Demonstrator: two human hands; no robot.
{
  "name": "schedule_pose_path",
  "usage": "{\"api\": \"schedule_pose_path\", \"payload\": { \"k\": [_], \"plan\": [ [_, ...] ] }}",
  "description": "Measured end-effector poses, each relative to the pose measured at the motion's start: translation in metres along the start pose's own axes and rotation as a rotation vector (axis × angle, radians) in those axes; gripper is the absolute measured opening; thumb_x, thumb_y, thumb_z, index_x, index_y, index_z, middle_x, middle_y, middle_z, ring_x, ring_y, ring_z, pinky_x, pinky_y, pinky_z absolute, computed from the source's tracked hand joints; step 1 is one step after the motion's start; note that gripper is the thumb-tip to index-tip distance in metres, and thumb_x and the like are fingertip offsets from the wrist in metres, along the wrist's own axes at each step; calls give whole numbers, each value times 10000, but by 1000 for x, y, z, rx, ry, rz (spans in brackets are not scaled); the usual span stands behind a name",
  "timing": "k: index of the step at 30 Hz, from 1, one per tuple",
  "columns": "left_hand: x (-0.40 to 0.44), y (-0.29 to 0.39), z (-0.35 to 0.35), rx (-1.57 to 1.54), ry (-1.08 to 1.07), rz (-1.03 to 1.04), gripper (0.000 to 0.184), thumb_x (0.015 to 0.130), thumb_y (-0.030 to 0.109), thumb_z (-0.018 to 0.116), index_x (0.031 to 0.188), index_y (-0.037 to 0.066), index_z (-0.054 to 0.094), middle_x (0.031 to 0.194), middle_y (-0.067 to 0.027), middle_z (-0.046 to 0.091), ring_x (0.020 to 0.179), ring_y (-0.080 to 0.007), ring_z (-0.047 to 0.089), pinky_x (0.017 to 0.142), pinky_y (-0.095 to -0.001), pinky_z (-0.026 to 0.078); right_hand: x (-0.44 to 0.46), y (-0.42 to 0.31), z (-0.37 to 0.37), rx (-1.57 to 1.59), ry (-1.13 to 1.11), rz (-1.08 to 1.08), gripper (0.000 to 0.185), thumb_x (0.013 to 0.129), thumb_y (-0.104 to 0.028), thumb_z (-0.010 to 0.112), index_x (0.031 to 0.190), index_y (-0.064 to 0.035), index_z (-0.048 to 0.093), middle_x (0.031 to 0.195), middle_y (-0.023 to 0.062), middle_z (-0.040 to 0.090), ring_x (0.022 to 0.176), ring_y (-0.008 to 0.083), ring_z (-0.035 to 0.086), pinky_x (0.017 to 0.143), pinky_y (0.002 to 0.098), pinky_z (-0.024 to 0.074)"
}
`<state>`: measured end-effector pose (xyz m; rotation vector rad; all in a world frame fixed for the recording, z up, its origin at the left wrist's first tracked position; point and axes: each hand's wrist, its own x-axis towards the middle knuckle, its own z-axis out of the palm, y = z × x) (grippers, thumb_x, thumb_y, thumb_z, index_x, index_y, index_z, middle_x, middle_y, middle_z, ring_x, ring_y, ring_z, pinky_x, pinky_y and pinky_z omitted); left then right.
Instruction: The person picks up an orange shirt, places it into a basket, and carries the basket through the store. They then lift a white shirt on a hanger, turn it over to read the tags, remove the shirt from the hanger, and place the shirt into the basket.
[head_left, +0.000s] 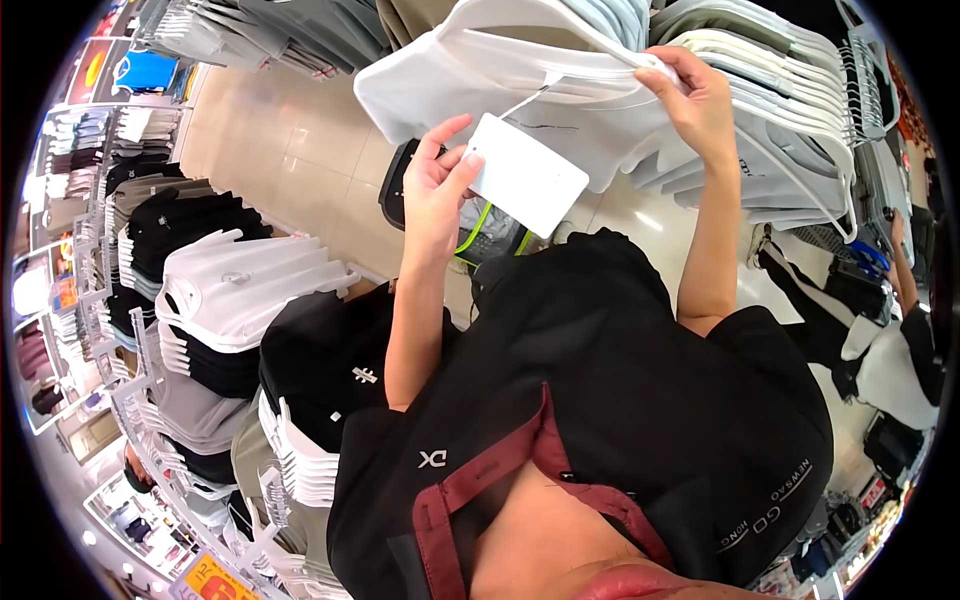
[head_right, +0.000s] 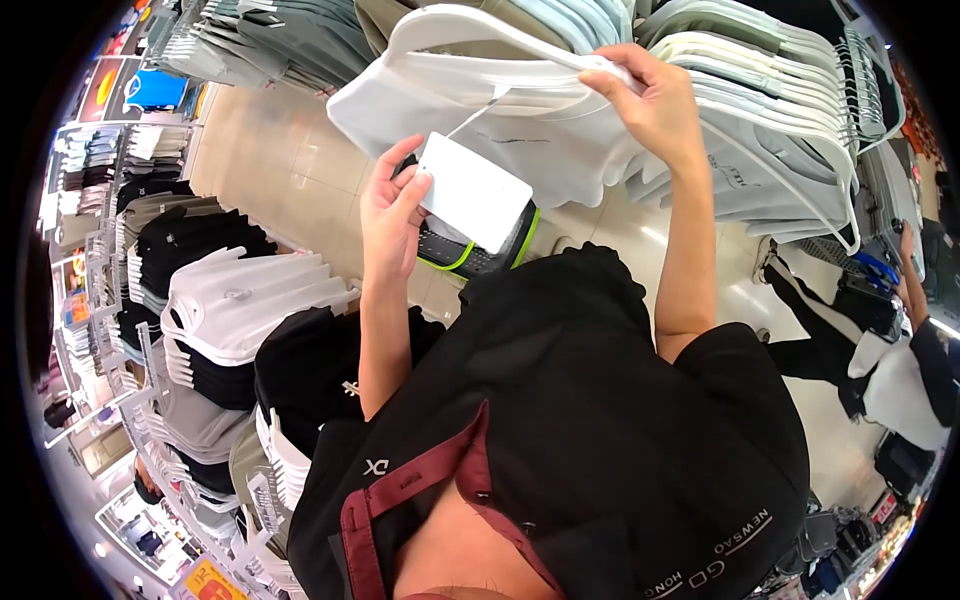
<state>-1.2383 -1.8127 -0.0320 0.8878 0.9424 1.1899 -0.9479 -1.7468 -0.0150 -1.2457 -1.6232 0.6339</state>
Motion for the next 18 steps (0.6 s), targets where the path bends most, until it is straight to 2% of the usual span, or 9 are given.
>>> {"api": "schedule_pose_path", "payload": {
  "k": [2,12,15,17,18],
  "plan": [
    [4,-2,0,-71,48,3,445,848,15,585,1251,-43,407,1004,-141,643,847,-147,640,693,-268,540,-1,1,-3,11,43,21,249,796,-238,720,924,-35,655,649,-48,552,577,31,425,516,186,334],
    [8,4,13,-41,4,60,428,843,7,594,1232,-40,423,1029,-145,640,846,-148,640,682,-247,545,-6,10,-9,83,76,80,283,804,-264,716,937,-23,653,706,-41,573,630,37,455,562,184,355],
    [8,7,15,-32,11,45,431,821,-33,576,1226,-39,431,1079,-158,620,920,-171,627,748,-285,535,-6,10,-9,91,91,77,278,806,-263,714,935,-23,653,709,-45,573,636,37,458,572,181,359],
    [11,6,18,-252,9,42,391,797,-42,547,1180,-25,471,1035,-140,603,884,-176,594,727,-295,502,-6,8,-9,81,77,81,275,806,-257,715,935,-23,652,714,-42,579,643,36,467,575,181,364],
    [17,-1,7,-442,-141,0,353,800,-19,526,1151,-17,489,967,-123,576,817,-169,551,685,-290,469,-6,8,-9,85,75,82,275,806,-257,715,935,-23,652,714,-42,579,643,36,467,575,181,364]
  ]
}}
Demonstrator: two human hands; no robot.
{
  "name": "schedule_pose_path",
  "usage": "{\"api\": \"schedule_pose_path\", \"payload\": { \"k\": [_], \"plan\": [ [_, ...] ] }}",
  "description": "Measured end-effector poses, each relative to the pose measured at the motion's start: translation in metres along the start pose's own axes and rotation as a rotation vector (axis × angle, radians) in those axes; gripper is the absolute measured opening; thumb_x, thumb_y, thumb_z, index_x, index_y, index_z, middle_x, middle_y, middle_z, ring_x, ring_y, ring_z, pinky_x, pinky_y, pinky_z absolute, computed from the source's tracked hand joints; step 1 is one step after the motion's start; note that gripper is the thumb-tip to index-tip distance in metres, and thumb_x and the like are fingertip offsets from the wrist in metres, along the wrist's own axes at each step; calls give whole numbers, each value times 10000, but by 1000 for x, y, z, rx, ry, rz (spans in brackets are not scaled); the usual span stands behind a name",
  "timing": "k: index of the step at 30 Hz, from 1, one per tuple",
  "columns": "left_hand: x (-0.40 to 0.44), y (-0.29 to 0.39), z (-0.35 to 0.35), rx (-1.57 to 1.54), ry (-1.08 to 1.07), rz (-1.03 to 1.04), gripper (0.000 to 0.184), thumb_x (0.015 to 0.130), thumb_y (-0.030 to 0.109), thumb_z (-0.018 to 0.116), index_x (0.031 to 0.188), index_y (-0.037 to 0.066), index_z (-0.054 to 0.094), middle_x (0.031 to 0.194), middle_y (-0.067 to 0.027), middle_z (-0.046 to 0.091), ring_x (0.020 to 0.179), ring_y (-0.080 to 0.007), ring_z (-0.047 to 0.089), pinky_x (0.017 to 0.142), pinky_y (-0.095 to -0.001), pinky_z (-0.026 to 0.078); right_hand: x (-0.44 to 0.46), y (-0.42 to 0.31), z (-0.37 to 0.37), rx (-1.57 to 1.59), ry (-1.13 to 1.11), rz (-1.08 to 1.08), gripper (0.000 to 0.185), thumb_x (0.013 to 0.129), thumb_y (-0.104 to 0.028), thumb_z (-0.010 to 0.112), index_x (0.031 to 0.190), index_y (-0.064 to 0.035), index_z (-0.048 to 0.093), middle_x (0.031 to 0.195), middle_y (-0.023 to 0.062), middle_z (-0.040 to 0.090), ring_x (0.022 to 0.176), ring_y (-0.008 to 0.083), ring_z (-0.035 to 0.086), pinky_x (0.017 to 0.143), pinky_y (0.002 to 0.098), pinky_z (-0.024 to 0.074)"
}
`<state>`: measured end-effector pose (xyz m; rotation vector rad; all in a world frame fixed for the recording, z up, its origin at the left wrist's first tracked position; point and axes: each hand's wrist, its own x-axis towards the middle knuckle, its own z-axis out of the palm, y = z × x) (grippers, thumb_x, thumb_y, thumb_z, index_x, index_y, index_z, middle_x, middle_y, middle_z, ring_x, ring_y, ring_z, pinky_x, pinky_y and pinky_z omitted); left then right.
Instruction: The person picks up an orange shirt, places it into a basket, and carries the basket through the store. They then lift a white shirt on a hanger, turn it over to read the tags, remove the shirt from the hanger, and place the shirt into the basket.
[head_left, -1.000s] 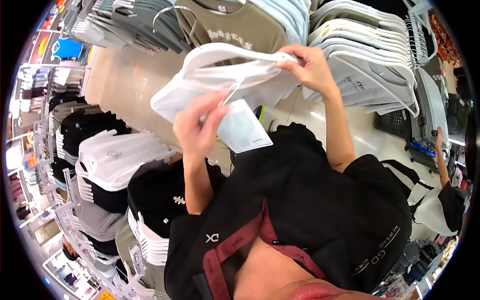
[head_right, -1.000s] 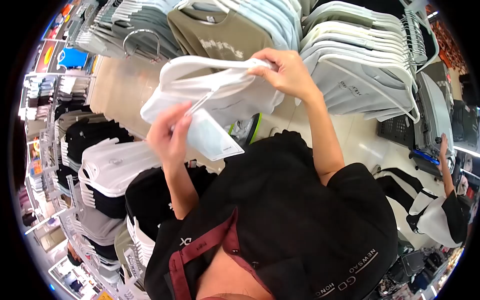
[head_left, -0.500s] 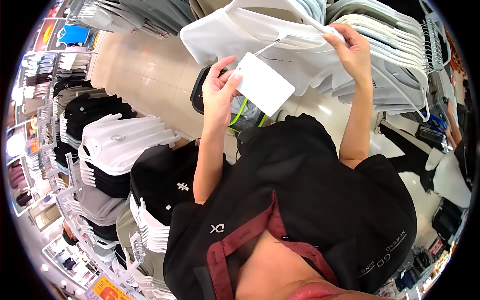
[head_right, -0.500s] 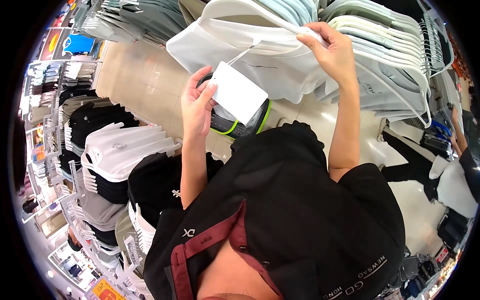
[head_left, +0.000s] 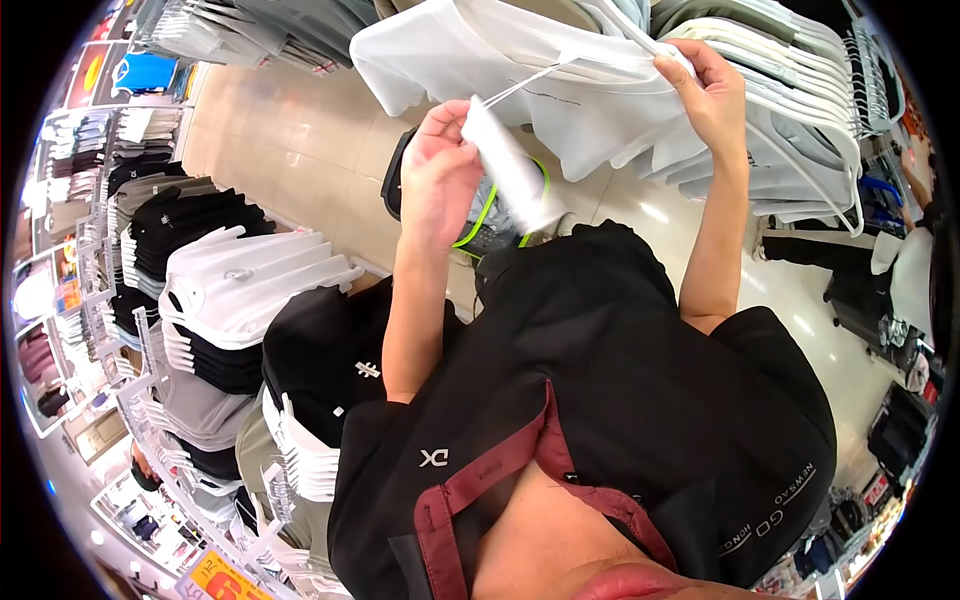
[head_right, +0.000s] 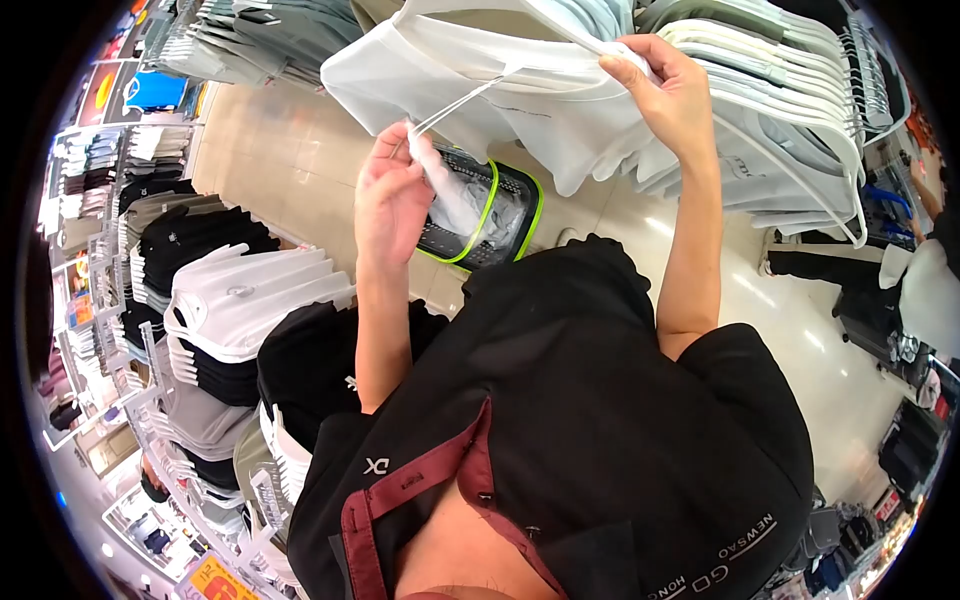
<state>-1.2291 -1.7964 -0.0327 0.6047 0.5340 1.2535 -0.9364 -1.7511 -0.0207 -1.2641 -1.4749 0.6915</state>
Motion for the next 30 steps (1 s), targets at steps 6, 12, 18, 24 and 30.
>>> {"api": "schedule_pose_path", "payload": {
  "k": [6,12,18,24,30],
  "plan": [
    [14,-26,-25,-714,-310,-268,335,940,189,398,1159,-39,507,761,-85,414,585,-147,367,489,-253,329,-3,-2,11,46,-39,11,263,803,-243,721,936,-26,651,724,-36,591,657,34,483,583,183,375],
    [11,-35,1,-736,-286,-320,395,952,311,410,1147,-11,530,771,-60,410,622,-150,389,510,-276,333,-4,6,14,-8,-38,15,233,830,-210,693,979,-36,650,754,-68,548,655,11,426,573,158,312],
    [11,-46,-3,-757,-296,-291,608,910,552,389,1304,92,446,1276,-176,462,1156,-270,468,974,-484,354,-2,3,13,26,-32,0,242,829,-222,694,975,-35,647,754,-69,547,657,11,424,576,162,308],
    [-3,-43,25,-585,-202,-299,718,871,602,402,1388,110,319,1374,-210,375,1295,-327,356,1043,-602,247,2,9,5,4,-29,20,244,827,-231,698,964,-36,646,752,-64,551,659,15,431,575,165,309],
    [-12,-50,20,-373,-211,-290,647,900,504,420,1398,109,300,1403,-203,331,1300,-314,354,1038,-596,275,6,-3,-1,51,-10,70,97,814,-47,645,894,-2,614,702,-57,537,611,15,438,536,171,348]
  ]
}}
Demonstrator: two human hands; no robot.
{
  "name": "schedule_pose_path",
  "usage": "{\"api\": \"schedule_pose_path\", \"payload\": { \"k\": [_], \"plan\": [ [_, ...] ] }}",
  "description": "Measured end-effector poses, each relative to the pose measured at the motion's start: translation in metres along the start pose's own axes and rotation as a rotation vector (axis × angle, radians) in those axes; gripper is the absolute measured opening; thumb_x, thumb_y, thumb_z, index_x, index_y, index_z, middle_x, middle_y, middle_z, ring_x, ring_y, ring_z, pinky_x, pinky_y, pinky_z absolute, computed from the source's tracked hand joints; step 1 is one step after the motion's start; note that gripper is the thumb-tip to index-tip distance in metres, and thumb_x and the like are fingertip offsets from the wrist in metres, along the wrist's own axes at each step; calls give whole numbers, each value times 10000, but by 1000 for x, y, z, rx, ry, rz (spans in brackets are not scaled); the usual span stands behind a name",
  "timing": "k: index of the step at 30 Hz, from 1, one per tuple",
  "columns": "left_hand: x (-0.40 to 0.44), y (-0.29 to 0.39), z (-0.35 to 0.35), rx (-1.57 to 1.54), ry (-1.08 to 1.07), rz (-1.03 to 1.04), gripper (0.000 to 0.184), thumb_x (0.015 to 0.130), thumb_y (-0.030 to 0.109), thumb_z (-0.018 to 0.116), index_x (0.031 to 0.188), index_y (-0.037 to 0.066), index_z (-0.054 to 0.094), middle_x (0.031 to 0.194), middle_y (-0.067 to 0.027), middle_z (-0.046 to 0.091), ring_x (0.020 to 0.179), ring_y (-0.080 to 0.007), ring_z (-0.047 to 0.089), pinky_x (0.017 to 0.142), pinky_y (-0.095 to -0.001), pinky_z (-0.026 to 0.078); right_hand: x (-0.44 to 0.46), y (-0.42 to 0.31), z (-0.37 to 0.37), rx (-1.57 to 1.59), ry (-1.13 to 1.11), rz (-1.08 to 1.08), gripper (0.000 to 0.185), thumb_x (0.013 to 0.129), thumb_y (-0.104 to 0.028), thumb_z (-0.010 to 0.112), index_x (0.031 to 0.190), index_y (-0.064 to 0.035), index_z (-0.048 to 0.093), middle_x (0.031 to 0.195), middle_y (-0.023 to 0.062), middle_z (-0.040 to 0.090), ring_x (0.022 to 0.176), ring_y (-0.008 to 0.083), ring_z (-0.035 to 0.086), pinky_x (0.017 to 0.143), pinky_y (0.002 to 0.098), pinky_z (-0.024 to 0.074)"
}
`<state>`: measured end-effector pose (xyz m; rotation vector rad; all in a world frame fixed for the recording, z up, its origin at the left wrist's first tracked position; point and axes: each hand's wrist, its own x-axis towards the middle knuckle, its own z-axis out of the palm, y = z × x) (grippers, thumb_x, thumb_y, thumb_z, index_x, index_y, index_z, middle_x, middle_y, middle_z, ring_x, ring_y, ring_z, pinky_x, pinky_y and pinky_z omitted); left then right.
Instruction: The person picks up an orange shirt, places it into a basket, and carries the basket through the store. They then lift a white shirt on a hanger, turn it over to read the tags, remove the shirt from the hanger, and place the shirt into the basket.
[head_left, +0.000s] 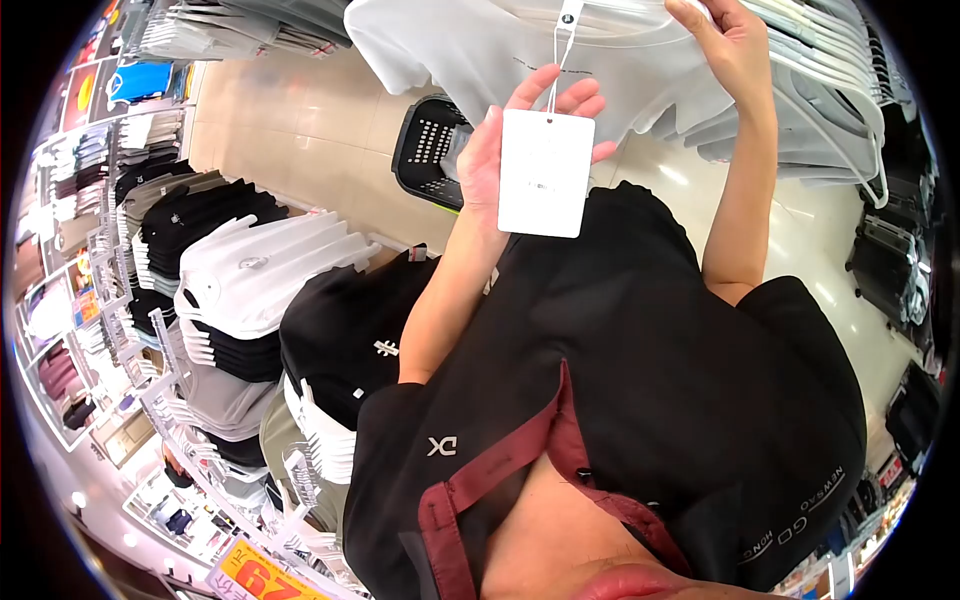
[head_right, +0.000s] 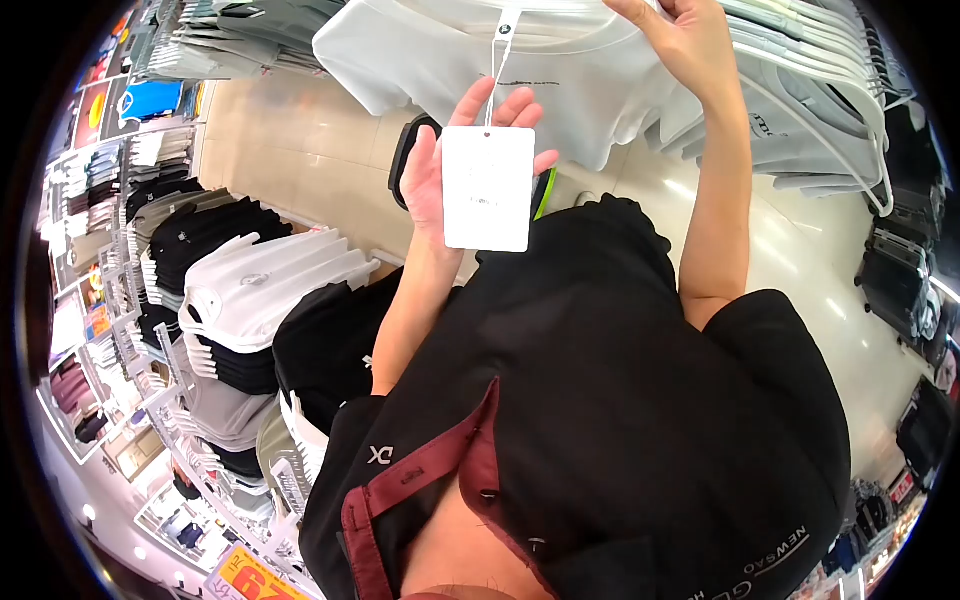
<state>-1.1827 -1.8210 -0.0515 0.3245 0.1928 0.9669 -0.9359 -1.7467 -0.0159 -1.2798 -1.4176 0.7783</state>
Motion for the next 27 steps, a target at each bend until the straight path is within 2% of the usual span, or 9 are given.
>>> {"api": "schedule_pose_path", "payload": {
  "k": [9,13,21,27],
  "plan": [
    [5,4,-5,10,5,56,509,956,404,375,1367,107,339,1368,-154,389,1278,-269,388,1026,-532,344,-1,5,2,7,21,8,94,813,-54,653,886,-5,618,686,-60,528,597,16,429,522,172,341],
    [6,5,-10,39,42,68,492,956,400,390,1349,106,363,1355,-151,406,1267,-263,403,1016,-520,364,-2,6,-2,-79,37,-34,94,812,-64,660,877,-9,620,689,-62,529,594,15,429,517,177,344],
    [6,6,-12,85,92,87,472,958,422,395,1313,111,397,1276,-112,475,1204,-231,463,972,-486,424,-3,10,-6,-52,45,-16,95,806,-84,674,848,-19,619,674,-71,514,587,11,414,508,179,328],
    [6,5,-10,113,143,112,513,935,451,440,1296,89,403,1197,-129,507,1153,-241,486,932,-462,466,-6,9,-7,-43,48,-22,91,802,-76,675,850,-24,618,666,-78,504,579,9,402,503,179,317]
  ]
}}
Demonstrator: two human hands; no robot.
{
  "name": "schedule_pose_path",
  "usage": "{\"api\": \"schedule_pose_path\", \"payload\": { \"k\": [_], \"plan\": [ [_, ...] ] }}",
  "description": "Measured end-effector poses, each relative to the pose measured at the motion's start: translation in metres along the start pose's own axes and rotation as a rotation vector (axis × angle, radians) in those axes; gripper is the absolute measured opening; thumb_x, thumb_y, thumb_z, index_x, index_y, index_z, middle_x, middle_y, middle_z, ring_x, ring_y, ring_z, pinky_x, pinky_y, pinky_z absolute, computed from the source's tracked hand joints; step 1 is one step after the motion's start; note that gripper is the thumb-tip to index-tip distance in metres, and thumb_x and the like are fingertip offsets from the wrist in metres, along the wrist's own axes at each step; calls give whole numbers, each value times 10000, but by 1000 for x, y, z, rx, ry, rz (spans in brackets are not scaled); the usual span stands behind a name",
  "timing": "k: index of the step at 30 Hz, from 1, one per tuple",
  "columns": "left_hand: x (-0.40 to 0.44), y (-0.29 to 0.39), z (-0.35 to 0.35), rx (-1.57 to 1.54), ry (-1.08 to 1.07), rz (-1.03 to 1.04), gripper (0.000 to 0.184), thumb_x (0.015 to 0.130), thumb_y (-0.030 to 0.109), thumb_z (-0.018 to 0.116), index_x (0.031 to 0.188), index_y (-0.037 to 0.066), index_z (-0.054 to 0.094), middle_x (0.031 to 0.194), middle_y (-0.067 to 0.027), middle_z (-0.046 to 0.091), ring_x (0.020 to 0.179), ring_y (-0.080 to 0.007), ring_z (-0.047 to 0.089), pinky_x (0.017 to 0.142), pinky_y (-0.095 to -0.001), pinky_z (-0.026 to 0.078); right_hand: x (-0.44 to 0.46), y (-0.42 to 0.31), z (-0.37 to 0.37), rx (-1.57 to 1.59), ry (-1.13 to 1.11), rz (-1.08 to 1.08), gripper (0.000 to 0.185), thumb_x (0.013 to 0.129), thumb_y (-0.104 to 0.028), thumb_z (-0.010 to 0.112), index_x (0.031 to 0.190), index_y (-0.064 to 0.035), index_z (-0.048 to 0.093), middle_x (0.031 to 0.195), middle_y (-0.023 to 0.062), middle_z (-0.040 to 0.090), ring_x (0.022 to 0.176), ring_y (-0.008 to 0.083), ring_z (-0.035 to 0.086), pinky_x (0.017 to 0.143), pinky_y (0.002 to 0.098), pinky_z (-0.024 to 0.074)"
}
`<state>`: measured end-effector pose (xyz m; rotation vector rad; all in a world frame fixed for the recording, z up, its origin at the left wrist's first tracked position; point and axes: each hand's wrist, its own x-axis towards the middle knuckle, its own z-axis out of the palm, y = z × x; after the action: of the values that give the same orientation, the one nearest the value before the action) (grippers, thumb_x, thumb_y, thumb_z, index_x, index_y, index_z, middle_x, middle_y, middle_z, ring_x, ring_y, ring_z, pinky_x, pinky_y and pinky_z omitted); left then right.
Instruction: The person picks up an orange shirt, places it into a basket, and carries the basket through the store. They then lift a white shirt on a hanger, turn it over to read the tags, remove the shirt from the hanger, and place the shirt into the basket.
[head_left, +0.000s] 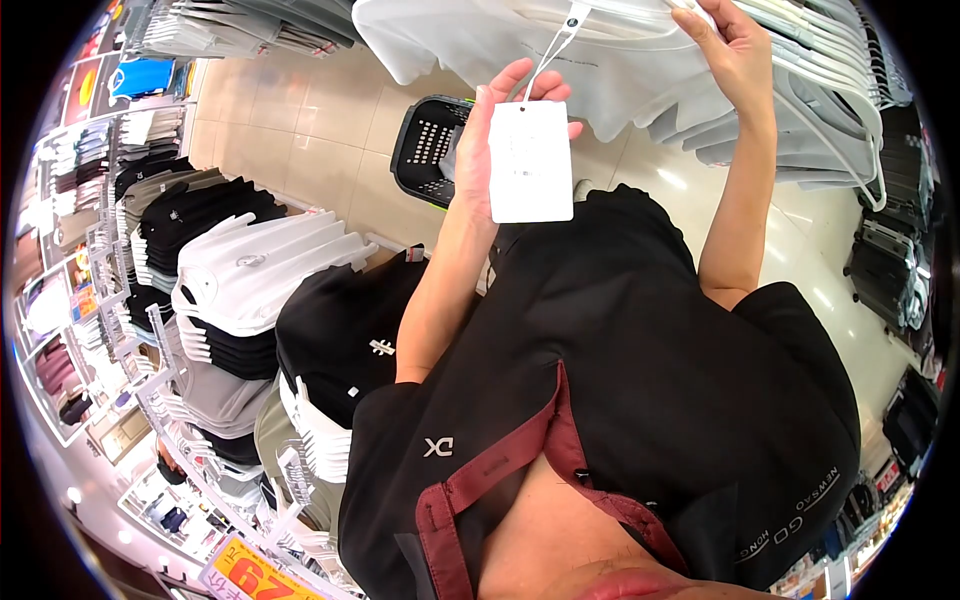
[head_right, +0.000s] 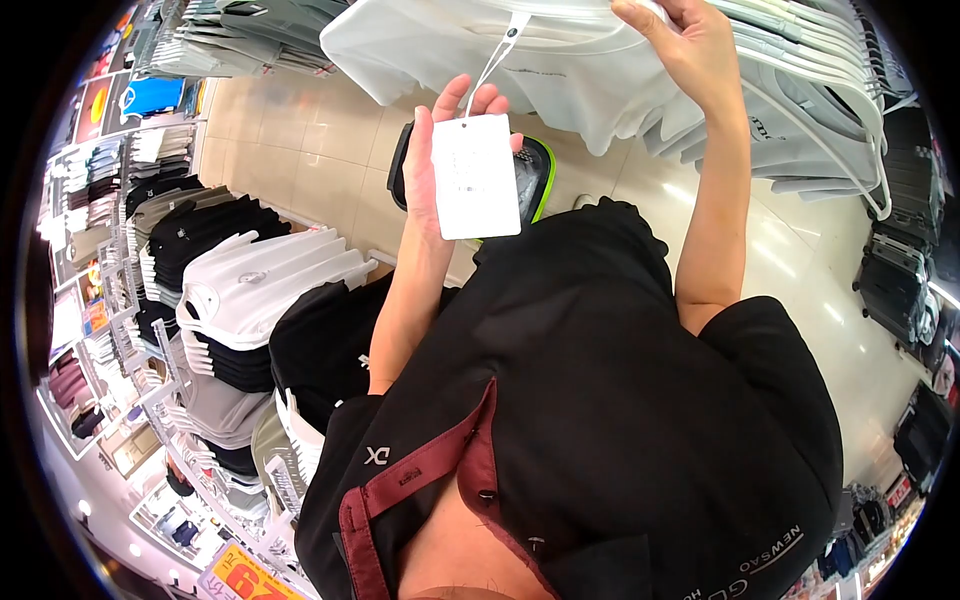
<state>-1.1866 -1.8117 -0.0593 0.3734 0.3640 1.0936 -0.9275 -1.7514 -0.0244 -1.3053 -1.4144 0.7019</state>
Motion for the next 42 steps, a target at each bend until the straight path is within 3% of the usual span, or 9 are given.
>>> {"api": "schedule_pose_path", "payload": {
  "k": [22,24,25,27,29,33,35,40,42],
  "plan": [
    [0,4,-17,154,49,95,456,960,402,402,1262,62,424,1160,-137,536,1147,-243,492,906,-486,481,-1,2,12,40,-80,10,109,799,-72,680,875,-22,620,680,-70,522,588,16,416,515,183,337],
    [0,14,-18,306,70,82,389,963,307,436,1232,27,455,1169,-164,554,1145,-254,511,929,-483,471,10,98,3,-30,-53,-10,126,797,-80,685,887,-19,622,678,-65,523,589,21,422,519,185,343],
    [2,17,-22,466,108,129,376,944,282,492,1204,11,490,1149,-154,580,1038,-218,563,873,-398,494,15,131,-1,-101,-27,-28,142,796,-89,691,898,-16,623,675,-60,525,590,25,427,524,188,350],
    [14,30,-55,1027,118,289,294,903,167,572,1145,-1,566,1036,-112,641,807,-109,607,710,-233,488,3,35,8,-58,-48,-34,186,812,-159,694,929,-26,635,713,-61,538,624,21,430,548,178,332],
    [10,52,-64,1550,332,294,232,878,102,559,1092,31,617,741,-34,616,632,-63,523,614,-220,429,-1,-1,9,-17,-69,-40,239,828,-228,697,960,-36,647,750,-61,552,659,17,432,573,168,314],
    [4,89,-43,1737,371,678,230,863,81,566,1080,21,611,964,-113,635,834,-194,602,764,-307,470,-2,-2,5,-2,-93,-76,231,827,-219,697,957,-34,647,751,-56,552,659,21,436,577,169,325],
    [7,105,-22,1914,271,1090,286,843,82,592,1118,6,577,1120,-147,587,1027,-291,558,882,-368,438,-2,-4,3,14,-109,-97,231,825,-214,698,957,-32,646,752,-54,552,658,23,438,579,170,330],
    [16,119,16,2015,211,1232,419,817,173,663,1186,24,531,1113,-139,589,1044,-297,549,875,-376,434,0,-16,-1,12,-174,-163,206,811,-157,703,948,-16,644,747,-45,555,666,25,457,589,167,347],
    [13,125,16,2217,176,853,433,793,237,701,1155,46,562,1006,-120,631,911,-241,601,771,-355,463,2,-16,-4,-6,-227,-189,212,834,-168,667,982,-19,637,786,-33,577,702,38,491,622,180,377]
  ]
}}
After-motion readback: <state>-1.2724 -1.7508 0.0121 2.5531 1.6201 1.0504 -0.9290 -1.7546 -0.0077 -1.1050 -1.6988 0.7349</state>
